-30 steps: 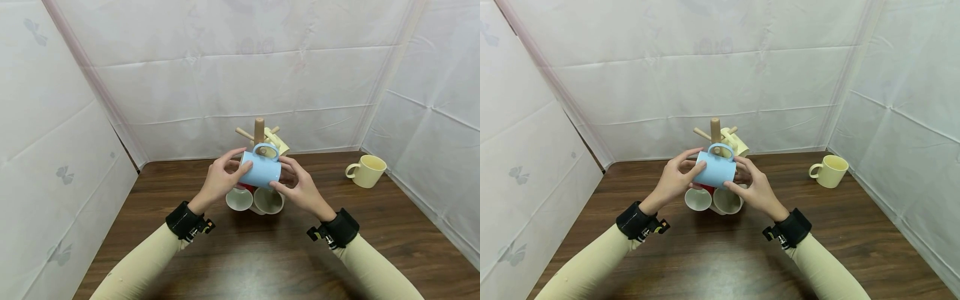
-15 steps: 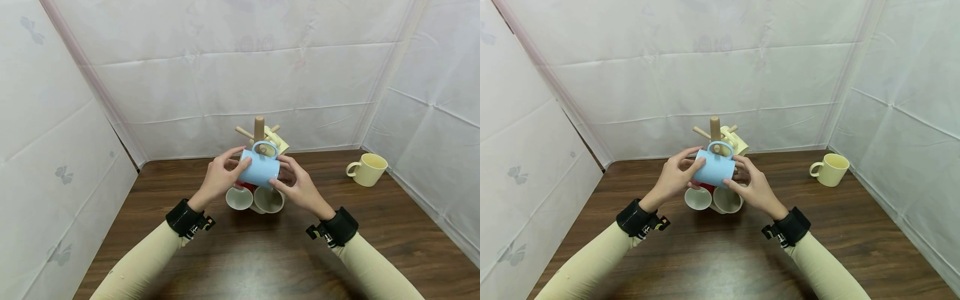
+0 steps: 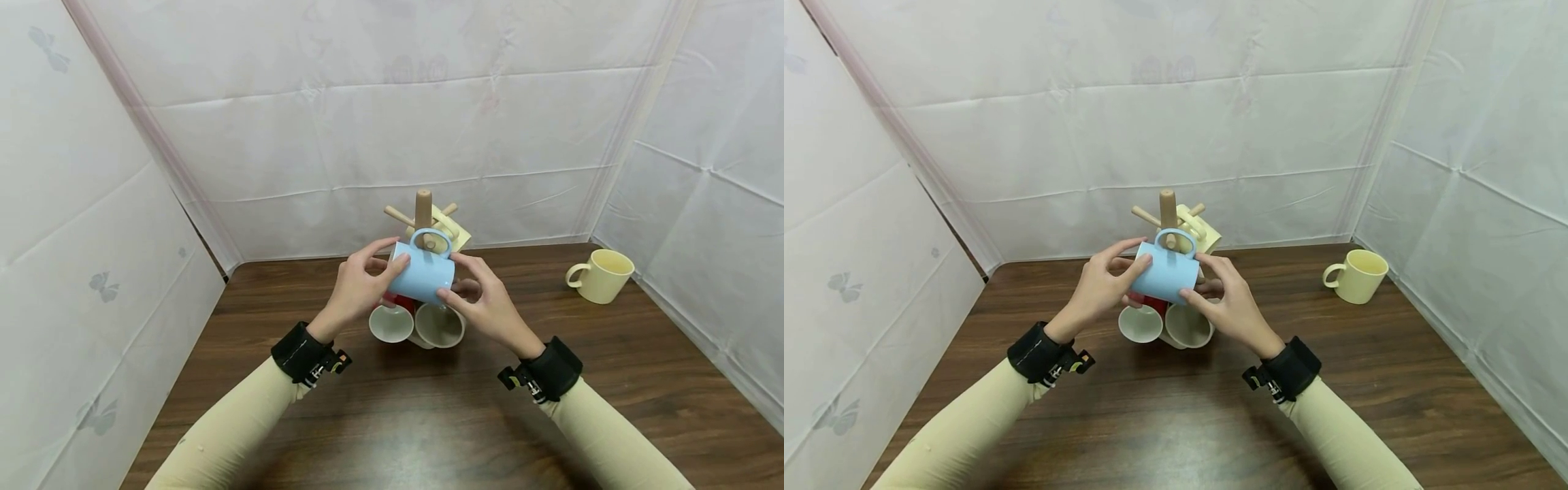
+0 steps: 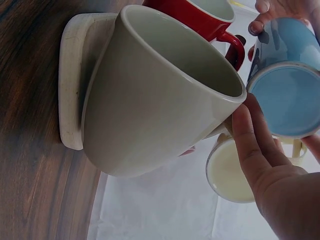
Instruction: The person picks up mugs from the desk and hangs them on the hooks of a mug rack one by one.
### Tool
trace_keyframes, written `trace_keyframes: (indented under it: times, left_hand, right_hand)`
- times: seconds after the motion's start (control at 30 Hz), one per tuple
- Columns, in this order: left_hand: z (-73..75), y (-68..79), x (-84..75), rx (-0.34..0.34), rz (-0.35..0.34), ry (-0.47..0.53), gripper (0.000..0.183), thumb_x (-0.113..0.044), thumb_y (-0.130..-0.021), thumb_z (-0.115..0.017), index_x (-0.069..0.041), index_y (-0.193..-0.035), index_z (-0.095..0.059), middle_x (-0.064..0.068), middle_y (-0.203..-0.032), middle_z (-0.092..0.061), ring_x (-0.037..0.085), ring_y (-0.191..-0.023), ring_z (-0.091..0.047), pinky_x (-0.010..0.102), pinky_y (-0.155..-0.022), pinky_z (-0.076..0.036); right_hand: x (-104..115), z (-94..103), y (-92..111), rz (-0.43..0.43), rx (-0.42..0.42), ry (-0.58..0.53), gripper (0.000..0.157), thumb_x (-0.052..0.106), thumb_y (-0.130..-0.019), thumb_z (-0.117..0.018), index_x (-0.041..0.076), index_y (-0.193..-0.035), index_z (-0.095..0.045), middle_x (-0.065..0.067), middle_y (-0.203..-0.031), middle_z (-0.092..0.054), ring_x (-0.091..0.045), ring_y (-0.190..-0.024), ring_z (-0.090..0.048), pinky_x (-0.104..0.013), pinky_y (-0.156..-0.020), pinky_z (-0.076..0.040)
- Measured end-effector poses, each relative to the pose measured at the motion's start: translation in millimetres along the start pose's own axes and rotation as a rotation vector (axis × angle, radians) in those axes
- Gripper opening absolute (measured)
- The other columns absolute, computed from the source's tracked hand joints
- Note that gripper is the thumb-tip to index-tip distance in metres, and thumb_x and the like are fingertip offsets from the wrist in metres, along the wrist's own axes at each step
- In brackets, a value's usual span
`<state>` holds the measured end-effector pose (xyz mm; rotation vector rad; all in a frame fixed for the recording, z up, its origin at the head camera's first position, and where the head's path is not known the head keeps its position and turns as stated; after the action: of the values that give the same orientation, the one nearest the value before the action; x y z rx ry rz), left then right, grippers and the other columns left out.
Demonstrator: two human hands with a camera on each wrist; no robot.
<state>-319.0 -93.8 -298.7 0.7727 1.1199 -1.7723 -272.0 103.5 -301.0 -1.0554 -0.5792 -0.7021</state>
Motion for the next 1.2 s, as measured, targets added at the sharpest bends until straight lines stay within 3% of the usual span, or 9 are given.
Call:
trace_keyframes:
  times: [0.17, 0.47, 1.03, 1.2]
  left_hand:
    - [0.5, -1.5, -0.5, -0.015, -0.007, -0.061, 0.048, -0.061, -0.081, -0.057, -0.04, -0.124, -0.053, 0.004, -0.097, -0.066, 0.01, -0.082, -0.063, 0.031, -0.049, -0.054]
    - [-4.6, -2.8, 0.8, 0.047, 0.046, 0.051, 0.049, -0.059, -0.081, -0.059, -0.038, -0.125, -0.052, 0.01, -0.094, -0.065, 0.023, -0.049, -0.061, 0.041, -0.044, -0.053]
    - [-7.6, -1.7, -4.4, 0.076, 0.063, 0.055, 0.051, -0.06, -0.081, -0.058, -0.035, -0.126, -0.051, 0.01, -0.092, -0.064, 0.027, -0.05, -0.061, 0.045, -0.043, -0.052]
    - [-6.0, -0.7, -4.9, 0.084, 0.055, -0.006, 0.053, -0.063, -0.082, -0.054, -0.036, -0.127, -0.05, 0.009, -0.094, -0.064, 0.022, -0.046, -0.059, 0.046, -0.041, -0.051]
  right_hand:
    - [2.5, 1.9, -0.9, 0.02, -0.02, 0.028, 0.057, 0.01, -0.085, -0.066, 0.003, -0.135, -0.042, -0.011, -0.118, -0.045, -0.027, -0.086, -0.062, -0.043, -0.068, -0.054]
    - [5.2, 4.7, -0.6, 0.032, -0.028, 0.066, 0.057, 0.011, -0.084, -0.067, 0.002, -0.135, -0.043, -0.012, -0.113, -0.047, -0.024, -0.081, -0.062, -0.042, -0.068, -0.054]
    - [4.9, 6.6, 1.5, 0.016, -0.015, 0.085, 0.058, 0.013, -0.085, -0.066, 0.005, -0.137, -0.041, -0.01, -0.117, -0.046, -0.024, -0.081, -0.062, -0.044, -0.067, -0.054]
    - [8.1, 7.8, 1.3, 0.011, 0.007, 0.101, 0.058, 0.012, -0.086, -0.065, 0.005, -0.137, -0.04, -0.011, -0.118, -0.046, -0.023, -0.082, -0.062, -0.043, -0.067, -0.054]
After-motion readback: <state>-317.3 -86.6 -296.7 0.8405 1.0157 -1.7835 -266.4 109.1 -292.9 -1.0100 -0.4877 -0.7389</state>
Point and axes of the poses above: each hand's wrist, its own y-axis away from the middle knuckle, its own z-axis out of the back of the hand, x = y × z, the point moved 7 cm from there along -y, towards the middle knuckle
